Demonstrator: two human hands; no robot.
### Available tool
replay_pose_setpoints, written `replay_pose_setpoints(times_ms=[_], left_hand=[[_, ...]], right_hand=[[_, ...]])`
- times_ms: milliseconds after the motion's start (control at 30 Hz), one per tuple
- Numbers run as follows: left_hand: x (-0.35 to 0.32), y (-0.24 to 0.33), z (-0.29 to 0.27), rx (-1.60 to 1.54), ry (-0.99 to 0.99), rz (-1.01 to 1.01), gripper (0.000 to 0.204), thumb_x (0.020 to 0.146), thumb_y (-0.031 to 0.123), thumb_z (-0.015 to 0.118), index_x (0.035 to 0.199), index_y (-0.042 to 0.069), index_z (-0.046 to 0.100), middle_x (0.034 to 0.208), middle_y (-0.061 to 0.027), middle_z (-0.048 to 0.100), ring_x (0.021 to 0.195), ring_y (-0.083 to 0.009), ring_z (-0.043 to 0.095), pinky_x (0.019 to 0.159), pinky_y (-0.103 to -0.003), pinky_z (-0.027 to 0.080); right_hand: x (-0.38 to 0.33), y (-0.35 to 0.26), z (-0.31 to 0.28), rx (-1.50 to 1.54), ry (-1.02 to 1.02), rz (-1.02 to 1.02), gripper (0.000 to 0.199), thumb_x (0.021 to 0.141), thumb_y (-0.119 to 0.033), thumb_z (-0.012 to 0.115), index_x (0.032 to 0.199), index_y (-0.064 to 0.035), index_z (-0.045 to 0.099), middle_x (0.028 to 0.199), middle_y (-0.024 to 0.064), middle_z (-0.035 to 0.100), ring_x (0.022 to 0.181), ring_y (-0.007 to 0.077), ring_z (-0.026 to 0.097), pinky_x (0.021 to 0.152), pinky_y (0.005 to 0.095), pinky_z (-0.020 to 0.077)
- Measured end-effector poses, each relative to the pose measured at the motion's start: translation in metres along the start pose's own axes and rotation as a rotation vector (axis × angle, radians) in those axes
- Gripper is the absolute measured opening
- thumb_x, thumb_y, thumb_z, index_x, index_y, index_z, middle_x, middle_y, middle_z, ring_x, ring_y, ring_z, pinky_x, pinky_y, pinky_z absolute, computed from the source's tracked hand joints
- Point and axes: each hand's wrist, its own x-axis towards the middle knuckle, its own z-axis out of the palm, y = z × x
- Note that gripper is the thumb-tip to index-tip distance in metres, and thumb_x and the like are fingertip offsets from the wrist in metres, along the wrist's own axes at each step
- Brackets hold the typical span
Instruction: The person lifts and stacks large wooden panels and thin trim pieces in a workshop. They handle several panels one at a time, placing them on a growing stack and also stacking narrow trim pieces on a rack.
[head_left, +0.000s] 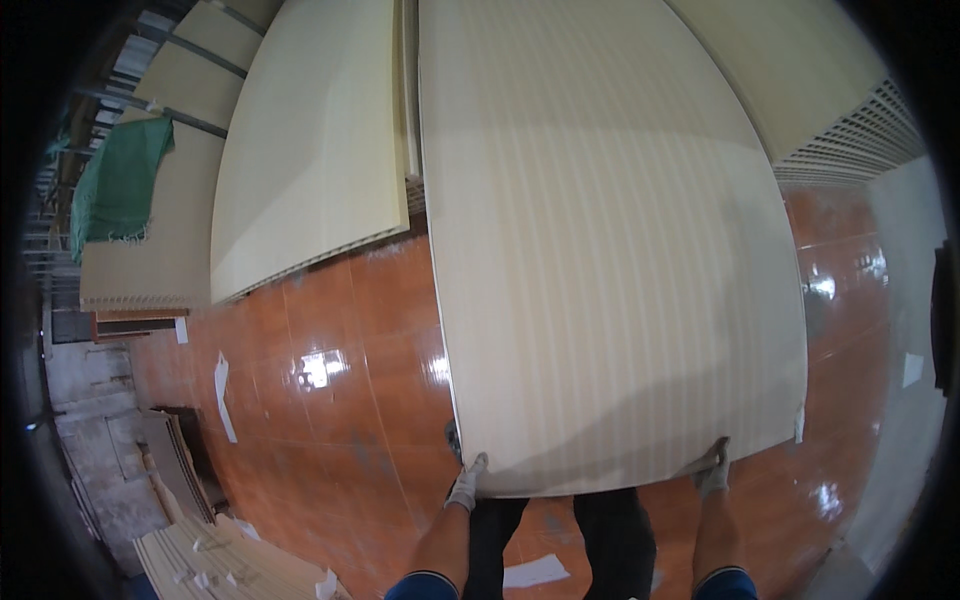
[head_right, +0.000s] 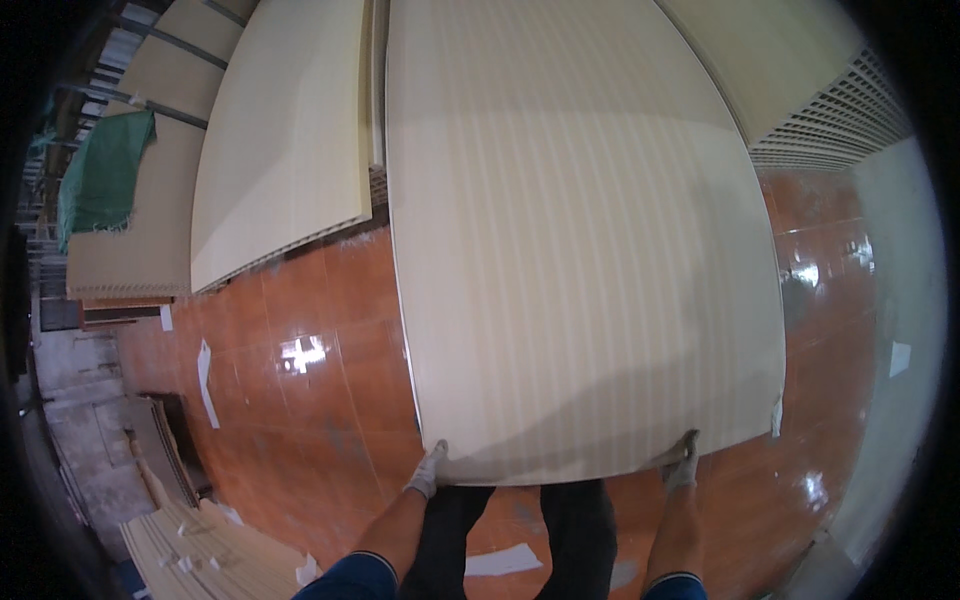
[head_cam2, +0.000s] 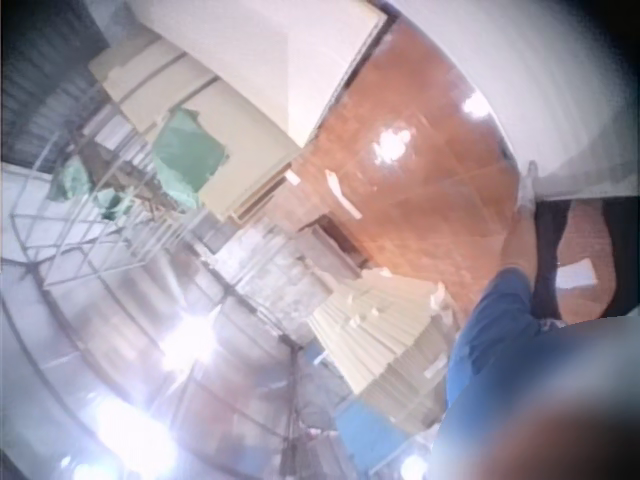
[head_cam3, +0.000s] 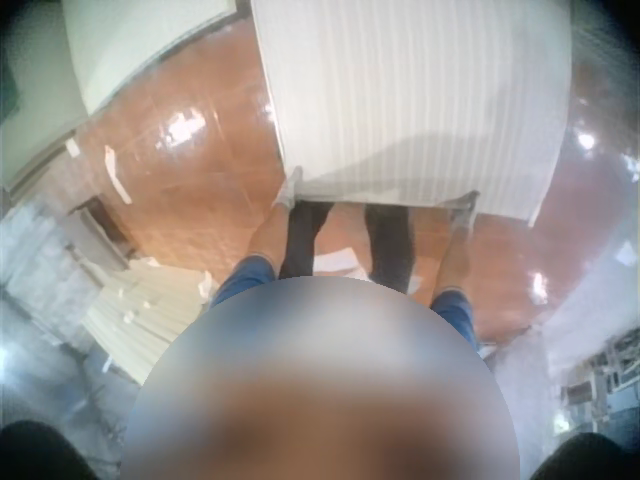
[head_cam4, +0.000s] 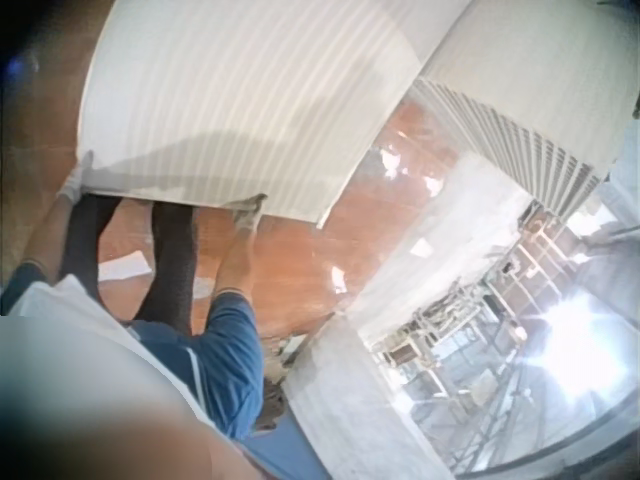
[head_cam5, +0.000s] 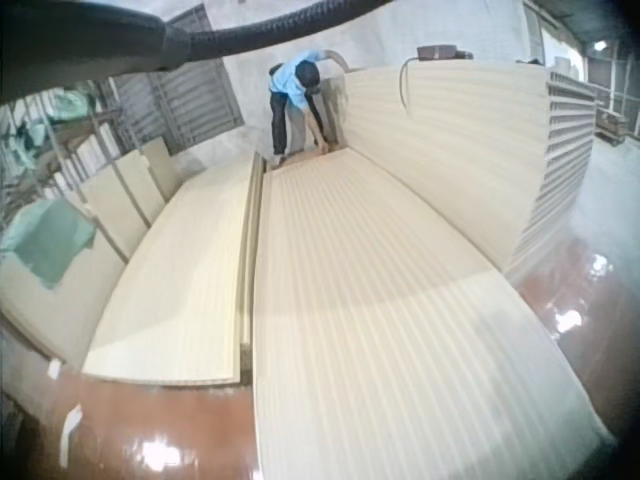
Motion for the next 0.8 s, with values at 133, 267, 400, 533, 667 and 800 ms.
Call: replay_pose_setpoints(times_ms=[133,267,400,533,667,800], left_hand=[[0.048,-0.012,0.007,-0.056,-0.023,-0.054,0.072,0.083,0.052,0.065,0.136,0.008,0.044,0.129,-0.0079,0.052,0.115,-0.0246,0.05,0.098,-0.039,0.041],[0.075,-0.029,0.012,-0.057,-0.035,0.072,0.07,0.084,0.051,0.064,0.135,0.007,0.046,0.129,-0.0085,0.052,0.117,-0.0248,0.05,0.1,-0.038,0.039],[0.07,-0.031,0.017,-0.218,-0.045,0.11,0.072,0.085,0.054,0.061,0.135,0.005,0.045,0.128,-0.0086,0.053,0.117,-0.0268,0.05,0.099,-0.038,0.041],[0.053,-0.025,0.02,-0.412,0.058,-0.122,0.081,0.082,0.066,0.055,0.139,0.009,0.04,0.135,-0.0104,0.048,0.124,-0.0306,0.045,0.103,-0.043,0.037],[0.053,-0.03,0.019,-0.868,-0.116,-0.199,0.095,0.073,0.081,0.048,0.14,0.014,0.039,0.144,-0.0118,0.037,0.131,-0.0341,0.035,0.107,-0.049,0.032],[0.072,-0.046,0.017,-0.761,-0.054,-0.118,0.104,0.068,0.088,0.041,0.144,0.016,0.032,0.149,-0.0115,0.029,0.135,-0.036,0.027,0.11,-0.052,0.025]], right_hand=[[0.043,0.023,-0.001,0.04,-0.127,-0.019,0.078,0.083,-0.064,0.056,0.144,-0.0206,0.035,0.151,0.0013,0.028,0.137,0.0226,0.027,0.112,0.0398,0.0226],[0.075,0.037,-0.009,0.073,-0.19,-0.108,0.08,0.087,-0.065,0.047,0.148,-0.0179,0.027,0.154,0.0046,0.02,0.14,0.0249,0.02,0.113,0.045,0.0177],[0.084,0.053,-0.002,0.164,-0.092,-0.259,0.087,0.086,-0.066,0.046,0.15,-0.0148,0.018,0.155,0.0091,0.015,0.142,0.0285,0.016,0.115,0.0439,0.0147],[0.083,0.068,0.016,0.052,0.16,-0.575,0.091,0.087,-0.066,0.044,0.149,-0.0052,0.015,0.156,0.0113,0.012,0.142,0.0289,0.014,0.115,0.0441,0.014],[0.082,0.073,0.025,0.12,0.165,-0.601,0.087,0.09,-0.062,0.042,0.149,-0.004,0.014,0.157,0.0112,0.01,0.143,0.0276,0.014,0.115,0.0446,0.013],[0.084,0.073,0.026,0.132,0.187,-0.581,0.085,0.091,-0.061,0.04,0.15,-0.0058,0.012,0.157,0.0097,0.01,0.143,0.0261,0.014,0.115,0.0441,0.0134]])
